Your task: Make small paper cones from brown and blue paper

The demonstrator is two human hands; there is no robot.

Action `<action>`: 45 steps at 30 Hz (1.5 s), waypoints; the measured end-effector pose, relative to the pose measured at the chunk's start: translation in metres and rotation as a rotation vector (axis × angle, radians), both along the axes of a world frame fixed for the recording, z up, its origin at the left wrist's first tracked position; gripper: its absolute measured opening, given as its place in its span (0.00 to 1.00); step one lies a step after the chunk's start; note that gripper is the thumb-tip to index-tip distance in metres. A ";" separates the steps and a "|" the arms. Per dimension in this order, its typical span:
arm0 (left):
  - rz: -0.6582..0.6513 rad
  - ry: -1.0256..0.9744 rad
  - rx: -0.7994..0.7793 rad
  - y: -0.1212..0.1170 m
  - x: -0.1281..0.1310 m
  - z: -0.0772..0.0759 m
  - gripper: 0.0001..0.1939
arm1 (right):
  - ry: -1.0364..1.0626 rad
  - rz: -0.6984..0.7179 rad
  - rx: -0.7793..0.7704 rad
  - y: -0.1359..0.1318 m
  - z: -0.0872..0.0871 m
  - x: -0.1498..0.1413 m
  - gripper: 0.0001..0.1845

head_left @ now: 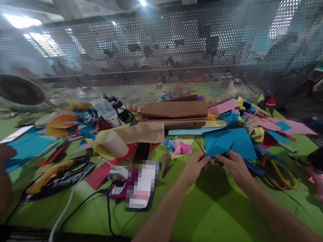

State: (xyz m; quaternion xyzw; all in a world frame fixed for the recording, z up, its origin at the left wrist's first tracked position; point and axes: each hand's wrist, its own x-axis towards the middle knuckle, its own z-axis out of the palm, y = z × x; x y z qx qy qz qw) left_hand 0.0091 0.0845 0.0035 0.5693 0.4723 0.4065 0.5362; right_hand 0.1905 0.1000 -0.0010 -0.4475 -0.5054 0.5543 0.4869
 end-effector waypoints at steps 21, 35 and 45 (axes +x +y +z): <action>-0.119 0.047 0.097 0.006 -0.014 0.001 0.10 | 0.078 -0.066 0.106 0.004 0.020 0.024 0.05; -0.202 -0.166 -0.135 -0.002 -0.005 0.008 0.23 | -0.105 0.051 0.213 -0.003 0.021 0.019 0.12; 0.092 -0.048 0.093 0.003 -0.002 -0.002 0.11 | -0.276 0.102 0.246 -0.006 0.010 0.009 0.21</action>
